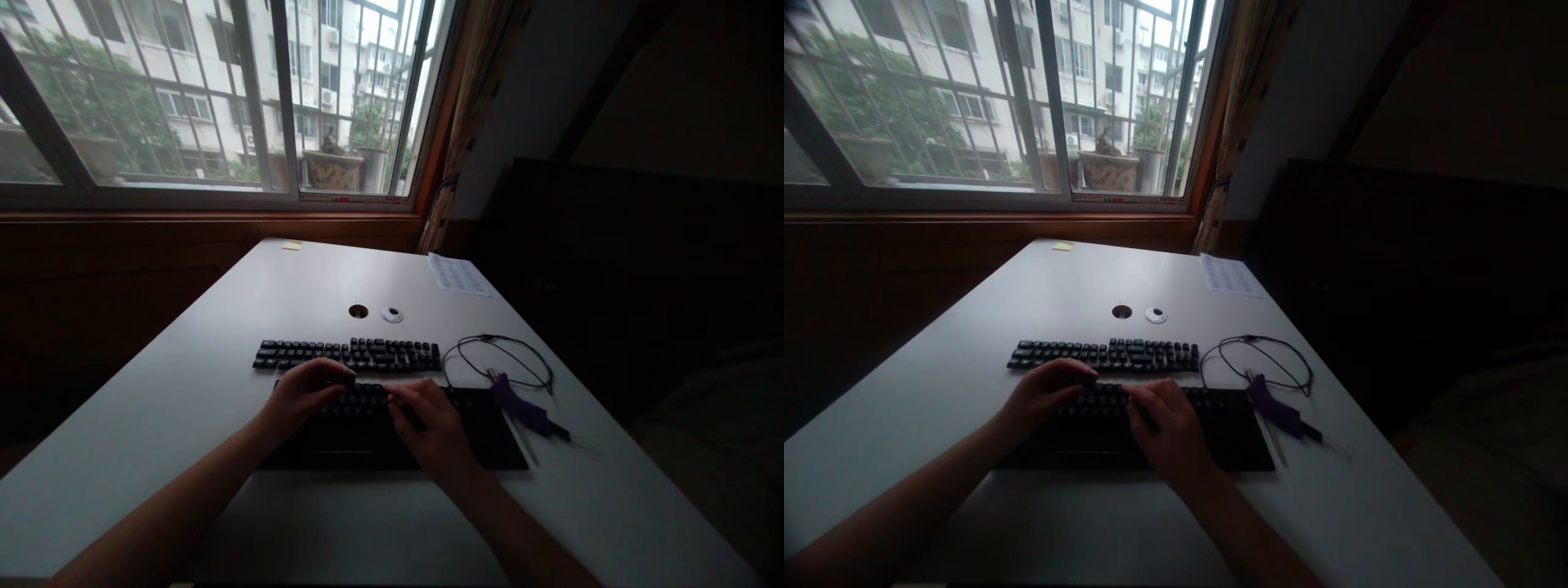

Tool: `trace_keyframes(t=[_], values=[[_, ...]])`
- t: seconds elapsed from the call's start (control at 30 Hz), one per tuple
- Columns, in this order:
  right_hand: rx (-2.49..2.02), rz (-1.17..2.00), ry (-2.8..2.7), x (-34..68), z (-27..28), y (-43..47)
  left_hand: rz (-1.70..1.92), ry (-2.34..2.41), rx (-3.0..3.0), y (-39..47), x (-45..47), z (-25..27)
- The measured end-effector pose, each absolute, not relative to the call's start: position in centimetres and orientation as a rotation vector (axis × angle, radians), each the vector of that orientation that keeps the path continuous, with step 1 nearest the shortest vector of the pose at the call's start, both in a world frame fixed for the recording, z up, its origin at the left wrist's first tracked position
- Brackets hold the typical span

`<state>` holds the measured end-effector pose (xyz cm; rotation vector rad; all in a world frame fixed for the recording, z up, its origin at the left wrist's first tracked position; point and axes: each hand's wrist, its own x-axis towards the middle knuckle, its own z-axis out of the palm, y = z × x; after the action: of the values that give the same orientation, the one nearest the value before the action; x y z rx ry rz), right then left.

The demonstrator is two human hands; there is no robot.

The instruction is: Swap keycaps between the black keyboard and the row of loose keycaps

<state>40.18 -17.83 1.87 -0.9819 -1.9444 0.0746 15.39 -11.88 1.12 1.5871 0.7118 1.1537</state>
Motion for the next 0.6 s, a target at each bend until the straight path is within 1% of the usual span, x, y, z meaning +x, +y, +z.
trace_keyframes(t=[0.27, 0.6], values=[[-0.894, 0.142, -1.991, 37.7, 0.2, -16.9, 1.096, 0.666, 1.536, -12.3, 15.1, 0.3], [-0.871, 0.152, -2.048, 37.8, -0.1, -17.2, 1.069, 0.675, 1.525, -13.0, 15.6, 0.4]])
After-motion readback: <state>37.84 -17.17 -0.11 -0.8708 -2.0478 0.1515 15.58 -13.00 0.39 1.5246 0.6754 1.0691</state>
